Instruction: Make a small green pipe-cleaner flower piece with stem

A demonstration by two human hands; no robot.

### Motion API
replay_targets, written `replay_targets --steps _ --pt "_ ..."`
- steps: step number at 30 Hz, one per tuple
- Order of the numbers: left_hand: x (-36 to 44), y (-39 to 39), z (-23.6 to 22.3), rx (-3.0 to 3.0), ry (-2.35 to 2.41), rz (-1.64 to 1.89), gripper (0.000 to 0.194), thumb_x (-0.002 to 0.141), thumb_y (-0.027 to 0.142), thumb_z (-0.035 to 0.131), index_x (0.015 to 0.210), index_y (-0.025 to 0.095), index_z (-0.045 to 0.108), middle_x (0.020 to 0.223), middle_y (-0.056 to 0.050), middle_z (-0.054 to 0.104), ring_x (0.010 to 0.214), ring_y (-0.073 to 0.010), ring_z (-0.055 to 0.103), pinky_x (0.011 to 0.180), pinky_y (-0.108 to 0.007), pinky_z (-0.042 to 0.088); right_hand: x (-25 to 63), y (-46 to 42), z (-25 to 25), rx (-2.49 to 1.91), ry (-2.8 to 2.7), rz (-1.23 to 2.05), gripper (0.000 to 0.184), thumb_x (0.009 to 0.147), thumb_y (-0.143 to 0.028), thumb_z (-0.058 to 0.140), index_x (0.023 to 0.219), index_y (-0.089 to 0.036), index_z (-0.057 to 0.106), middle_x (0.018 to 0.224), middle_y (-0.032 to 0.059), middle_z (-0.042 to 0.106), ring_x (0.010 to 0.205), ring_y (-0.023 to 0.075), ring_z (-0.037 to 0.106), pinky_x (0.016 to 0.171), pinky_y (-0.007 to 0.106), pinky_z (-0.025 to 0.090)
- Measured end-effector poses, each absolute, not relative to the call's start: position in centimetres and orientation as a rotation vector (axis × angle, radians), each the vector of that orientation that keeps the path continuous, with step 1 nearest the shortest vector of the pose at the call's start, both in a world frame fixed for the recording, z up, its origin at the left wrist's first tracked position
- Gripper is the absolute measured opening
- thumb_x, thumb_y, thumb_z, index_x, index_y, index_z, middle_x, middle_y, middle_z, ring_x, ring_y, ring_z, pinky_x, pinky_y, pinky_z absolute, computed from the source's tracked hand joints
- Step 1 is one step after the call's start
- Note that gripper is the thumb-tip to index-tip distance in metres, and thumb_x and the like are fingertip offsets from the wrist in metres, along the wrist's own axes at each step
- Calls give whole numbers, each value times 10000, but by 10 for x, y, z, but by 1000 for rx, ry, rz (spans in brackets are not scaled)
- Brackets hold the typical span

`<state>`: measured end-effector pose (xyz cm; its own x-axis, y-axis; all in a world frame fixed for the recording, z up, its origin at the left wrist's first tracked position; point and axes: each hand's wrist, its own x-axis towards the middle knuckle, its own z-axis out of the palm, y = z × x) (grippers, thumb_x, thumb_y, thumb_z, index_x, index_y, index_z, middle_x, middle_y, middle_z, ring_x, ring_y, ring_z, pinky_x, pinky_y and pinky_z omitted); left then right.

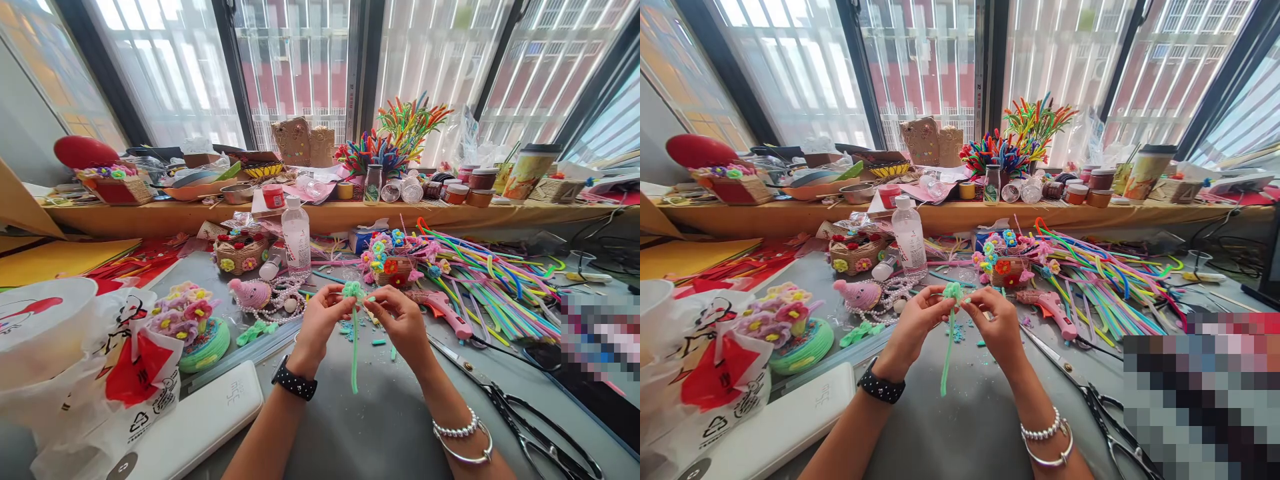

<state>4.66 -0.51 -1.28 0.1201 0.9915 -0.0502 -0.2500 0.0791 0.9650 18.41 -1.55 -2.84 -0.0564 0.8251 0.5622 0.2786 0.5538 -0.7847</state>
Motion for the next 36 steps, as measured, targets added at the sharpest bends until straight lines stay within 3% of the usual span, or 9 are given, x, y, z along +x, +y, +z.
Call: replay_targets --steps 7,13,19,25,36 --pt "50 -6 -15 1095 1000 1206 281 582 199 637 790 124 462 560 39 469 495 -58 440 442 -164 333 178 -20 -28 -881 -1748 303 122 781 -198 469 791 -195 591 848 37 543 807 128 511 724 237 407" --pt "52 -5 -18 1180 973 1139 318 603 233 633 834 111 451 618 19 482 545 -67 465 470 -169 363 177 -17 -38 -965 -1605 260 106 788 -205 463 775 -187 567 734 9 574 682 114 525 622 217 405" --pt "52 -6 -16 1227 980 1135 323 596 230 644 853 114 486 691 -11 517 609 -89 497 463 -162 370 179 -15 -41 -1000 -1476 434 96 771 -249 493 777 -188 568 733 1 589 657 112 543 612 217 427" --pt "50 -7 -11 1001 941 1075 287 611 262 637 837 110 548 826 -53 557 678 -112 546 600 -214 434 179 -12 -40 -926 -1410 635 96 745 -257 526 799 -183 553 724 0 587 640 107 551 604 215 453" --pt "50 -7 -14 820 799 1215 183 577 183 672 663 115 525 672 15 534 644 -75 536 711 -243 462 176 -14 -40 -958 -1347 614 109 723 -236 551 814 -178 537 770 5 571 692 103 551 644 213 459"
